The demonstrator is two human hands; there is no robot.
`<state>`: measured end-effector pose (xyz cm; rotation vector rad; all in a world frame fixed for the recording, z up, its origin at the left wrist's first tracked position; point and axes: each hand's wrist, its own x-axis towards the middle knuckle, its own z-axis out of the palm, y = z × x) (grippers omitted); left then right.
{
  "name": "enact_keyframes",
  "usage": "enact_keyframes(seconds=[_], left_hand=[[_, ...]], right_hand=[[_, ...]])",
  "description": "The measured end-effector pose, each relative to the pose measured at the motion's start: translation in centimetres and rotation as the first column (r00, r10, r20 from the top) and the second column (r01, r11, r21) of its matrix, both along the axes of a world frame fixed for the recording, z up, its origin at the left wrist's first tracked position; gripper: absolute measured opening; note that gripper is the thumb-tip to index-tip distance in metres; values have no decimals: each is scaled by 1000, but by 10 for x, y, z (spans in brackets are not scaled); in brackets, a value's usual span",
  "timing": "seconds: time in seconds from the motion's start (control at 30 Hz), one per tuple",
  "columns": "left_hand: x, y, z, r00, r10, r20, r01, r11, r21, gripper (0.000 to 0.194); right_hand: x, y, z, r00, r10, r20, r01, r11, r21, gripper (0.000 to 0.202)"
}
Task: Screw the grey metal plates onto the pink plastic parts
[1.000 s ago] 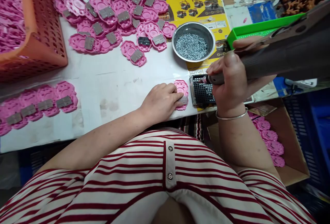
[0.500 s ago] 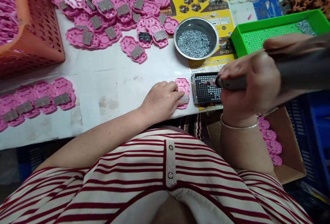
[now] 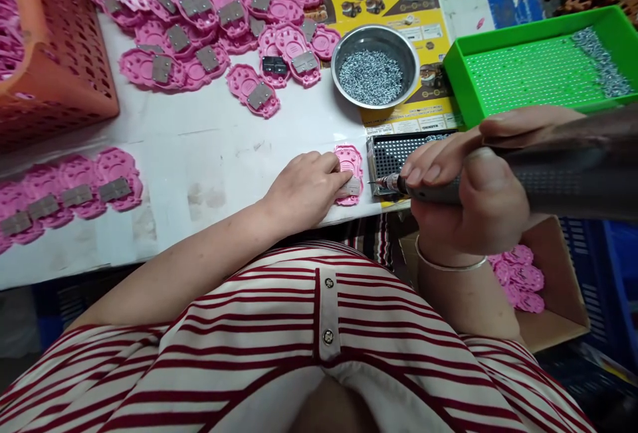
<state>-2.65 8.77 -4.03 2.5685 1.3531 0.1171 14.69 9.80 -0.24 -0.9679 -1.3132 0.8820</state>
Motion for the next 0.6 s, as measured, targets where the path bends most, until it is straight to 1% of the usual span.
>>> enact_keyframes(seconds=[0.07,0.1,0.13,0.27,0.43,0.53,0.6], left_hand=[[0,-3,1,1000,11,-27,-11,1000,26,29],[0,-4,1,999,18,-34,-17,999,42,29],[0,-6,1,999,24,-36,-21,998,58,29],[0,-9,1,999,45,-14,-43,994,97,31],[3,-11,5,995,94,-27,-92,993,71,33],[5,-11,8,993,111,-36,-108,992,66,35],[5,-11,8,993,111,-45,-108,992,64,34]], right_hand=[[-1,1,-6,997,-22,-71,34,985,170,27],[-1,1,-8,997,-16,-79,33,975,218,26],[-2,1,-10,998,-4,-68,20,972,235,25],[-4,1,-9,999,-33,-18,36,975,217,18],[-5,0,-8,1000,-29,10,25,969,246,16],[-8,0,-10,999,-42,-13,44,973,225,14],[-9,3,-13,998,-9,-64,25,967,254,14]])
